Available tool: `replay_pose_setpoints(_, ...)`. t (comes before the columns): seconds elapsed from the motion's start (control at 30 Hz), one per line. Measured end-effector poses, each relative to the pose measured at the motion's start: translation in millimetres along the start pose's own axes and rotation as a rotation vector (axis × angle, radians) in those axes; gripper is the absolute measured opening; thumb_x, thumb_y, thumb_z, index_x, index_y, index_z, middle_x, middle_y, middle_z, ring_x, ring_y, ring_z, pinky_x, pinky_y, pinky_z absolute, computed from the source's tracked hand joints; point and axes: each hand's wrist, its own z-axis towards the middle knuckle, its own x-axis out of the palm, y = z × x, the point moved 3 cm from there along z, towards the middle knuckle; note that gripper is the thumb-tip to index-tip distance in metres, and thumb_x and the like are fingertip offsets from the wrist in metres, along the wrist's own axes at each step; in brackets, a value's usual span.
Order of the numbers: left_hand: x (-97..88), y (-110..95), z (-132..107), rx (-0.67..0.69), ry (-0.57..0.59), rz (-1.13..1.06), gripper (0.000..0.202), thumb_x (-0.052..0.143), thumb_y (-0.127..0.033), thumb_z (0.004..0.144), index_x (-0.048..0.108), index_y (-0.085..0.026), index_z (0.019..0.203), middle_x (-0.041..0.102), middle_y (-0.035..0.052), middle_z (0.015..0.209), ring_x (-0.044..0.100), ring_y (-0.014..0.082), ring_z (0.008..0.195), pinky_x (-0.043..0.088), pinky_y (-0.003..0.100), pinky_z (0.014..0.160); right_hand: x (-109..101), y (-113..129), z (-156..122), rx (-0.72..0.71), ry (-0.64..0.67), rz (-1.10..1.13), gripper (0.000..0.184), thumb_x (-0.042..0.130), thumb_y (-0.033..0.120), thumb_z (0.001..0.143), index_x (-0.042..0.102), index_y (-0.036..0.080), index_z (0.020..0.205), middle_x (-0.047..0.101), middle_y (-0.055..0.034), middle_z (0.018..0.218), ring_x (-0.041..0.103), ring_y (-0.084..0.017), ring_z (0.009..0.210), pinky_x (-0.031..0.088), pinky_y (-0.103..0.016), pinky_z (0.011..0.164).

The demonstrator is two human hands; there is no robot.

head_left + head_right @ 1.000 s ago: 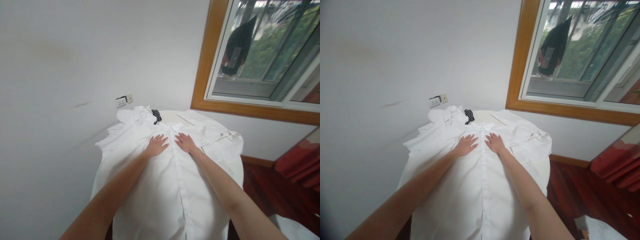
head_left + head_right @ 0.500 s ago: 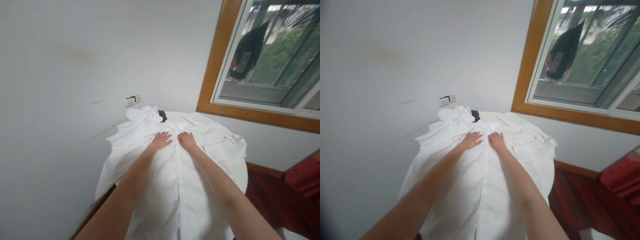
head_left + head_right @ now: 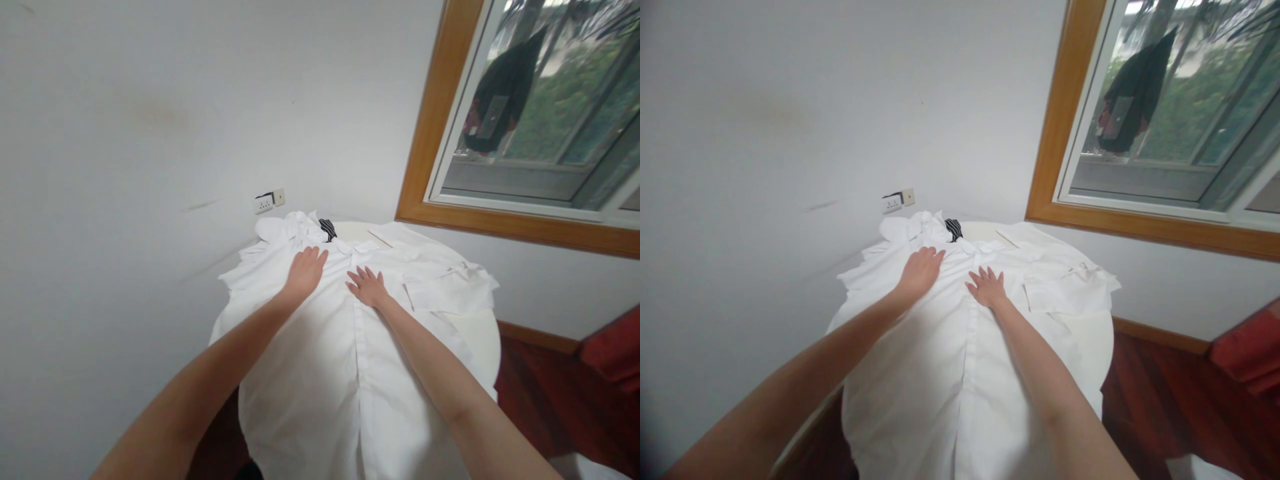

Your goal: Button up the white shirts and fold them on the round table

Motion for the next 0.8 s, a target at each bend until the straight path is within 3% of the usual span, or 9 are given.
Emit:
replay_pose_setpoints(0.1, -16.5, 48.2, -18.2, -0.177, 0.094, 0.078, 0.031, 0.035, -0.023, 0.091, 0.056, -0.011, 0.109, 0.059, 0.0168, 0.102, 0.053, 0.0294, 0.098, 0.040, 0.038, 0.076, 0.0, -0.9, 2.6, -0.004, -0.001, 0.016, 0.062, 0.015, 0.063, 0.091, 0.027, 0.036, 0.145, 0.015, -0.0001, 0.156, 0.007, -0.029, 0.143, 0.005, -0.060, 0.109)
replay_pose_setpoints(0.23, -10.5, 90.4, -47.8, -0.247, 0.278, 0.122, 0.035, 0.036, -0.034, 0.091, 0.058, -0.010, 0.101, 0.061, 0.0171, 0.097, 0.055, 0.0306, 0.097, 0.043, 0.036, 0.072, 1.4, -1.8, 2.6, 0.002, 0.000, 0.030, 0.061, 0.017, 0.062, 0.092, 0.027, 0.036, 0.145, 0.015, 0.0002, 0.156, 0.007, -0.028, 0.143, 0.004, -0.060, 0.109)
replay_pose_setpoints(0.4, -1.6, 104.5, -71.6, -0.230, 0.413, 0.045, 0.039, 0.032, -0.039, 0.092, 0.059, -0.014, 0.106, 0.065, 0.0140, 0.102, 0.057, 0.0268, 0.099, 0.044, 0.034, 0.078, 1.9, -2.0, 2.3, 0.010, 0.011, 0.005, 0.060, 0.017, 0.061, 0.092, 0.026, 0.035, 0.146, 0.014, 0.0001, 0.156, 0.006, -0.027, 0.143, 0.006, -0.059, 0.109)
replay_pose_setpoints(0.53, -6.8, 116.5, -82.7, -0.236, 0.504, 0.022, 0.051, 0.028, -0.047, 0.092, 0.066, -0.014, 0.093, 0.066, 0.0158, 0.100, 0.058, 0.0282, 0.097, 0.044, 0.037, 0.080, 1.1, -1.4, 2.1, 0.014, 0.028, -0.019, 0.060, 0.016, 0.061, 0.092, 0.024, 0.035, 0.146, 0.013, 0.0000, 0.156, 0.006, -0.027, 0.143, 0.006, -0.058, 0.110)
replay_pose_setpoints(0.63, -14.5, 128.1, -92.9, -0.203, 0.589, 0.025, 0.054, 0.032, -0.054, 0.088, 0.069, -0.014, 0.089, 0.064, 0.0169, 0.102, 0.057, 0.0299, 0.098, 0.045, 0.040, 0.080, 1.2, -1.4, 2.2, 0.022, 0.035, -0.038, 0.061, 0.014, 0.061, 0.092, 0.023, 0.036, 0.147, 0.012, 0.0006, 0.157, 0.006, -0.026, 0.143, 0.007, -0.057, 0.110)
replay_pose_setpoints(0.8, -43.5, 147.5, -94.7, -0.182, 0.679, 0.155, 0.036, 0.043, -0.039, 0.087, 0.068, -0.013, 0.092, 0.066, 0.0151, 0.101, 0.055, 0.0325, 0.102, 0.044, 0.042, 0.081, 2.1, -2.0, 3.1, 0.017, 0.021, -0.015, 0.061, 0.015, 0.062, 0.092, 0.024, 0.037, 0.146, 0.013, 0.0012, 0.156, 0.006, -0.026, 0.143, 0.006, -0.057, 0.110)
